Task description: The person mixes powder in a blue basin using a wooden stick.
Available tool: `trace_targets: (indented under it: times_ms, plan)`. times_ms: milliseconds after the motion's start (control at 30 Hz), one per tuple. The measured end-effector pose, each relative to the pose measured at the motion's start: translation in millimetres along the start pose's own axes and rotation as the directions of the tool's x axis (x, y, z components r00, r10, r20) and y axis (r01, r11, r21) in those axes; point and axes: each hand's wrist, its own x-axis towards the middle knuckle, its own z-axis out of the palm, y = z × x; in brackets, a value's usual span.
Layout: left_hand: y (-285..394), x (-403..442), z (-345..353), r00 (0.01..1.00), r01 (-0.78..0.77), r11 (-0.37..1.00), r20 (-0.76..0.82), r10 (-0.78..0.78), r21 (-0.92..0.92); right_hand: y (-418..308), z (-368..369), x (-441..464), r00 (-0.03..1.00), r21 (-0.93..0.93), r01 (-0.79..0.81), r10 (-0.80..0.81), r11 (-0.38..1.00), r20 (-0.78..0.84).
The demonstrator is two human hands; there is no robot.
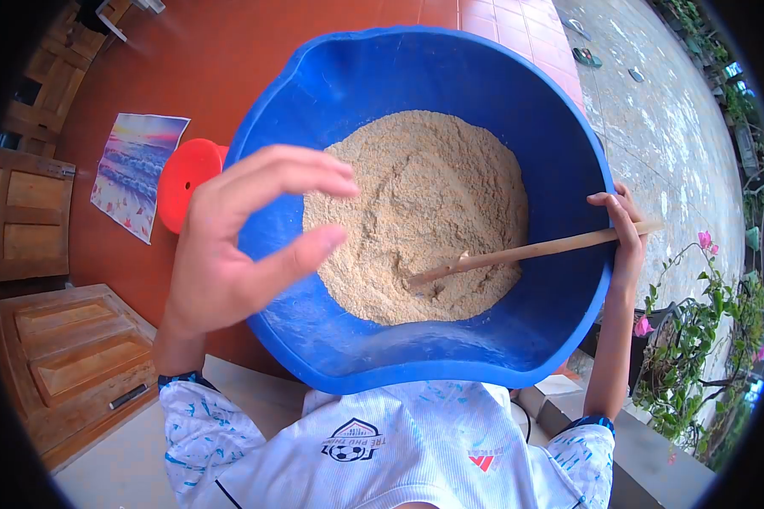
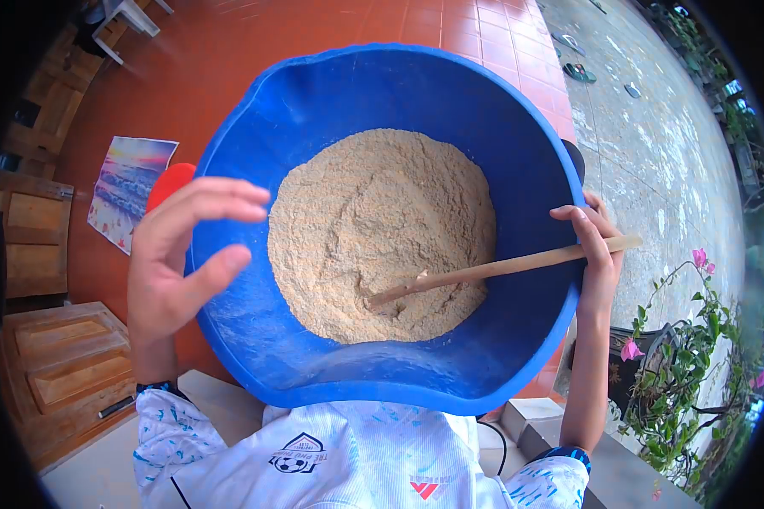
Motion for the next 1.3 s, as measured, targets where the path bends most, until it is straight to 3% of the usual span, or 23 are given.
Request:
trace_targets:
  times_ms: [33,67,133,167,233,267,333,400,467,800,867,900,967,1067,1100,1133,1167,1200,1233,1267,1300]
  plan:
    - [15,-5,4,0.971,-0.046,0.952,0.211,0.114,-0.304,1,0,-4,1.000,-0.002,0.004,-0.004,1.000,-0.002]
    - [19,-8,23,0.907,-0.092,0.783,0.274,0.321,-0.615,1,2,-8,1.000,0.015,0.001,-0.001,1.000,-0.028]
    - [32,-17,62,0.801,-0.093,0.461,0.208,0.561,-0.883,-1,7,-10,0.997,0.046,0.006,-0.003,0.999,-0.074]
    - [39,-11,66,0.799,-0.109,0.468,0.203,0.566,-0.877,6,4,-9,0.996,0.055,0.026,-0.022,0.998,-0.082]
    - [53,0,66,0.738,0.284,0.199,0.347,0.579,-0.938,10,2,-9,0.996,0.059,0.036,-0.032,0.998,-0.079]
    - [56,-3,73,0.737,0.279,0.209,0.348,0.579,-0.937,10,2,-10,0.997,0.060,0.028,-0.023,0.998,-0.078]
    - [62,-9,82,0.818,0.278,0.098,0.289,0.498,-0.956,5,6,-9,0.997,0.040,0.021,-0.018,0.999,-0.073]
    - [64,-9,87,0.800,0.325,0.114,0.337,0.496,-0.939,7,7,-9,0.994,0.032,-0.024,0.027,0.999,-0.105]
    - [61,-12,98,0.715,0.453,0.033,0.386,0.583,-0.891,9,4,-5,0.996,0.029,-0.024,0.027,0.999,-0.087]
    - [57,-14,99,0.695,0.451,0.062,0.393,0.602,-0.891,14,6,-5,0.994,0.097,-0.012,0.023,0.995,-0.108]
    - [54,-23,109,0.800,0.317,-0.081,0.220,0.559,-0.945,16,5,-5,0.993,0.097,-0.005,0.017,0.995,-0.117]
    - [50,-21,107,0.797,0.323,-0.074,0.229,0.558,-0.944,17,3,-4,0.994,0.080,-0.001,0.010,0.997,-0.107]
    - [42,-13,99,0.827,0.235,0.132,0.269,0.493,-0.963,18,4,-2,0.996,0.067,-0.012,0.017,0.998,-0.086]
    - [51,-8,93,0.938,0.175,0.029,0.176,0.300,-0.984,23,1,-2,0.996,0.041,0.031,-0.027,0.999,-0.087]
    - [54,-5,96,0.956,0.103,0.015,0.104,0.274,-0.995,31,-3,2,0.990,0.022,0.129,-0.127,0.991,-0.060]
    - [61,-3,97,0.972,0.095,-0.085,0.074,0.222,-0.992,38,-5,-1,0.978,0.007,0.209,-0.208,0.978,-0.020]
    - [69,-1,94,0.980,0.126,-0.137,0.102,0.172,-0.983,40,-4,-4,0.984,0.034,0.177,-0.176,0.984,-0.030]
    - [70,3,99,0.985,0.013,-0.107,-0.006,0.175,-0.994,39,-4,-1,0.985,0.061,0.167,-0.165,0.984,-0.045]
    - [70,3,99,0.990,0.009,-0.134,-0.010,0.140,-0.991,31,0,-4,0.985,0.091,0.168,-0.164,0.982,-0.048]
    - [68,4,98,0.989,0.063,-0.162,0.039,0.144,-0.985,34,-5,1,0.998,0.136,0.064,-0.059,0.989,-0.037]
    - [65,4,96,0.984,0.118,-0.189,0.088,0.157,-0.975,38,-2,-3,0.961,0.007,0.278,-0.278,0.961,0.000]
